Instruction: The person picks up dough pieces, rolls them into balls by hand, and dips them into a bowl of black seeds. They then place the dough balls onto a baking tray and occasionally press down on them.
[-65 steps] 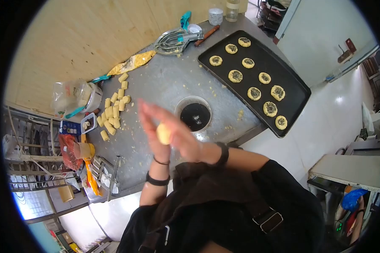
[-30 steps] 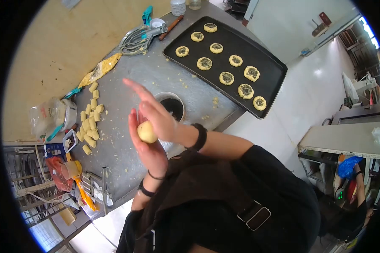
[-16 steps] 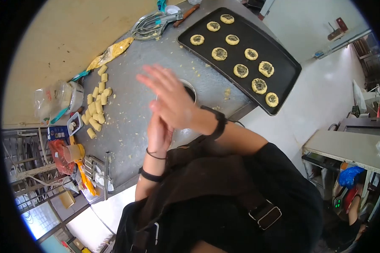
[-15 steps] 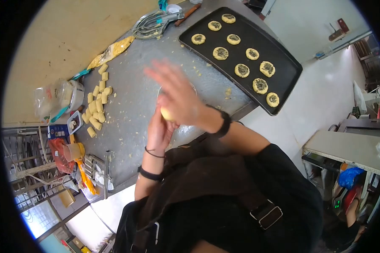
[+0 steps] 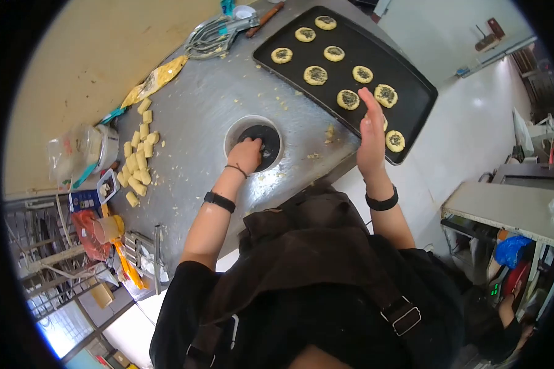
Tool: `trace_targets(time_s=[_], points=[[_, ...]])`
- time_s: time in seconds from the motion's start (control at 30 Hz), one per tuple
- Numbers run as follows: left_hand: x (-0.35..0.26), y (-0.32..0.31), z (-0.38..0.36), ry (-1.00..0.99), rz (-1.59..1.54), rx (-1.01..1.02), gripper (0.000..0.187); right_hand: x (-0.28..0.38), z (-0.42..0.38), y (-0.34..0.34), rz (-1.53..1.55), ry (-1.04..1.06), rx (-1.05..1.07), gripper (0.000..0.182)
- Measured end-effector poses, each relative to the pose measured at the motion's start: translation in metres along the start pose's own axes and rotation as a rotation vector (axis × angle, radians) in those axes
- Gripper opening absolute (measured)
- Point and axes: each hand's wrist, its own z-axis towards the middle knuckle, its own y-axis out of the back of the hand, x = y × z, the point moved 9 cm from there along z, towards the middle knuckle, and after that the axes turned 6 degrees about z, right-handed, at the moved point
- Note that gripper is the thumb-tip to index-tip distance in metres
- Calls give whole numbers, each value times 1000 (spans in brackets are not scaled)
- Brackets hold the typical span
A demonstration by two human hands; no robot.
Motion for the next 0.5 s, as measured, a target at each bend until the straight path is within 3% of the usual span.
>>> trace_targets(time_s=[0.1, 0.17, 0.3, 0.37, 0.47, 0.5], points=[[12, -18, 15, -52, 18, 77, 25, -10, -9, -2, 154, -31, 1, 43], [-4, 29, 1, -114, -85, -56, 23, -10, -19, -15, -3, 14, 131, 47], [-20, 62, -15, -46, -921, 15, 32, 20, -24, -58, 23, 69, 473, 63], [-45, 80, -30, -59, -1241, 43, 37, 24, -30, -78, 89, 167, 537, 63], [-83, 83, -44, -43, -1571, 111, 44, 25, -31, -100, 276, -48, 834, 61], [-90, 77, -45, 6, -1647, 108, 45, 22, -27, -95, 302, -95, 826, 56]])
